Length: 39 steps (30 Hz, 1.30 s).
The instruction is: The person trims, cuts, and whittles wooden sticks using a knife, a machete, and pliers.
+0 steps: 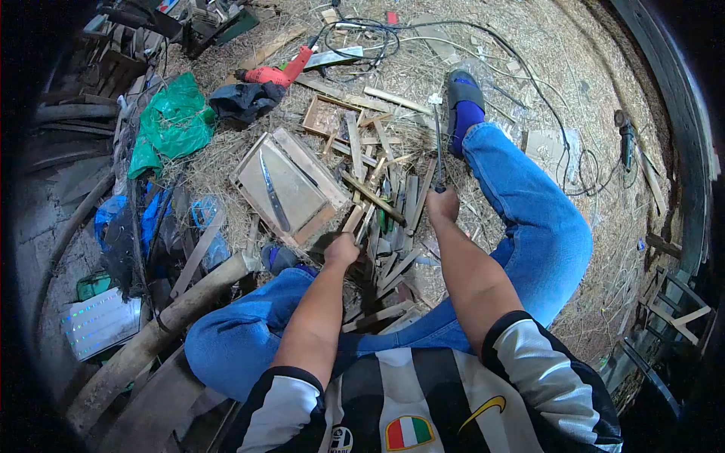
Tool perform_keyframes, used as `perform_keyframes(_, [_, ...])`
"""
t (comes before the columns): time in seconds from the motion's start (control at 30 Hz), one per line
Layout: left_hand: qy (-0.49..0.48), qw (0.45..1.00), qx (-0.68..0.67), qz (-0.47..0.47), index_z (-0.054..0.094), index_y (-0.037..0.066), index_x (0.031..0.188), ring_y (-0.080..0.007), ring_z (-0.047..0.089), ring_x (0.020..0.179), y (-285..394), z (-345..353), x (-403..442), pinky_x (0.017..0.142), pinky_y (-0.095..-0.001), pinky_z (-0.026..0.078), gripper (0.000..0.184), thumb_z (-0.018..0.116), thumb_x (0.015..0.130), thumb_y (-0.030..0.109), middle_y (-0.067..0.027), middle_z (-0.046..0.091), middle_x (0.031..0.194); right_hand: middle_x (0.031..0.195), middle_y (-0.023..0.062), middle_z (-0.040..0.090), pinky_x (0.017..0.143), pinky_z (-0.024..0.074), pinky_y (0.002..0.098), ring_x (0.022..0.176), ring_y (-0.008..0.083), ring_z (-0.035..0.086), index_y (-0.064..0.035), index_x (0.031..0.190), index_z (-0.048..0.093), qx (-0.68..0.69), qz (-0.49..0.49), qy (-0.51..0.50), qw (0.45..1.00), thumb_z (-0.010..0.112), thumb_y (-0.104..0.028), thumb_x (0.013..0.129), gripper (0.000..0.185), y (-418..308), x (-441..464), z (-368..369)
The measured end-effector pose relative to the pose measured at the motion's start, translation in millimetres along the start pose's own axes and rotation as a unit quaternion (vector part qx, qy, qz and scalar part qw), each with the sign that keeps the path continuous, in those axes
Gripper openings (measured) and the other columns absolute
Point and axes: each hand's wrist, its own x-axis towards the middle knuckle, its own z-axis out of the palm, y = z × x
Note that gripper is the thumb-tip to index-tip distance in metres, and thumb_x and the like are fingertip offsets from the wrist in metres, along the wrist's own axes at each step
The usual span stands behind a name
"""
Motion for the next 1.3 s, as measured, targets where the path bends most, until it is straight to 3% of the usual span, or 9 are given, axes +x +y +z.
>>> perform_keyframes(0.2, [-0.025,0.998,0.049,-0.015,0.073,0.002,0.104,-0.0379,0.068,0.106,-4.8,-0.7,-6.3,0.091,-0.0483,0.053,0.033,0.064,0.077,0.02,-0.0213,0.071,0.111,0.106,0.0256,0.069,0.09,0.0521,0.0503,0.102,0.0442,0.066,-0.0008,0.108,0.064,-0.024,-0.01,0.019,0.999,0.074,-0.035,0.077,0.047,23.3,14.2,22.6])
perform_keyframes(0.47, [0.018,0.999,0.028,-0.021,0.071,0.012,0.117,-0.0366,0.066,0.113,37.7,-28.1,-15.2,0.095,-0.0469,0.052,0.046,0.065,0.088,0.048,-0.0182,0.07,0.118,0.117,0.0198,0.068,0.094,0.0518,0.0508,0.113,0.0406,0.064,-0.0112,0.12,0.063,-0.092,0.066,-0.001,0.994,0.07,-0.026,0.082,0.042,21.3,23.2,11.5])
perform_keyframes(0.67, [-0.003,0.998,-0.057,-0.013,0.069,0.012,0.12,-0.0378,0.064,0.115,28.8,-17.0,-3.8,0.096,-0.0475,0.05,0.048,0.062,0.091,0.049,-0.0192,0.068,0.121,0.118,0.0201,0.067,0.096,0.0525,0.0496,0.118,0.0389,0.061,-0.0159,0.127,0.061,-0.108,0.091,-0.052,0.989,0.066,-0.023,0.088,0.04,40.3,54.1,29.2])
perform_keyframes(0.97, [-0.033,0.997,-0.067,-0.027,0.061,0.014,0.133,-0.0366,0.061,0.121,11.8,-4.1,12.7,0.101,-0.0472,0.047,0.054,0.058,0.093,0.05,-0.0194,0.064,0.13,0.126,0.0236,0.06,0.097,0.0522,0.0511,0.119,0.0393,0.059,-0.0036,0.135,0.052,-0.14,0.058,-0.045,0.987,0.067,-0.021,0.088,0.053,33.1,40.4,28.8])
perform_keyframes(1.07, [-0.029,0.996,-0.078,-0.028,0.061,0.014,0.133,-0.0366,0.061,0.122,13.0,-2.6,13.4,0.102,-0.0469,0.047,0.054,0.058,0.093,0.05,-0.0194,0.063,0.131,0.121,0.0249,0.063,0.098,0.0512,0.0503,0.116,0.04,0.061,-0.0027,0.133,0.052,-0.095,-0.08,0.005,0.992,0.067,-0.02,0.087,0.052,36.1,24.6,33.2])
perform_keyframes(1.13, [-0.023,0.996,-0.085,-0.025,0.061,0.013,0.133,-0.0367,0.06,0.122,9.8,4.8,17.9,0.102,-0.0467,0.047,0.054,0.058,0.093,0.05,-0.0194,0.063,0.131,0.121,0.0254,0.064,0.098,0.05,0.0485,0.112,0.0424,0.063,-0.0021,0.133,0.05,-0.17,-0.104,-0.193,0.961,0.067,-0.02,0.086,0.053,39.7,20.6,53.8])
perform_keyframes(1.17, [0.01,0.994,-0.106,-0.008,0.065,0.01,0.125,-0.0389,0.063,0.115,6.0,12.2,18.4,0.098,-0.0468,0.049,0.051,0.061,0.092,0.048,-0.0217,0.066,0.123,0.121,0.0254,0.064,0.098,0.05,0.0485,0.112,0.0424,0.063,-0.0021,0.133,0.05,-0.169,-0.109,-0.193,0.96,0.067,-0.02,0.086,0.053,43.0,16.4,65.0])
perform_keyframes(1.23, [0.048,0.991,-0.127,0.007,0.07,0.006,0.118,-0.041,0.065,0.109,5.4,13.9,20.8,0.093,-0.0469,0.051,0.048,0.063,0.092,0.045,-0.0239,0.069,0.114,0.117,0.0258,0.066,0.097,0.0496,0.0481,0.108,0.044,0.065,0.0003,0.125,0.057,-0.032,0.022,-0.086,0.996,0.068,-0.021,0.084,0.047,54.6,9.6,90.6])
perform_keyframes(1.3, [0.046,0.987,-0.149,0.036,0.071,0.003,0.113,-0.0409,0.066,0.107,8.0,12.8,18.4,0.092,-0.0462,0.051,0.049,0.065,0.091,0.047,-0.0239,0.069,0.111,0.115,0.0263,0.067,0.096,0.0501,0.0479,0.108,0.0435,0.065,0.0009,0.119,0.061,0.02,0.022,-0.098,0.995,0.069,-0.022,0.084,0.043,74.6,24.8,116.8])
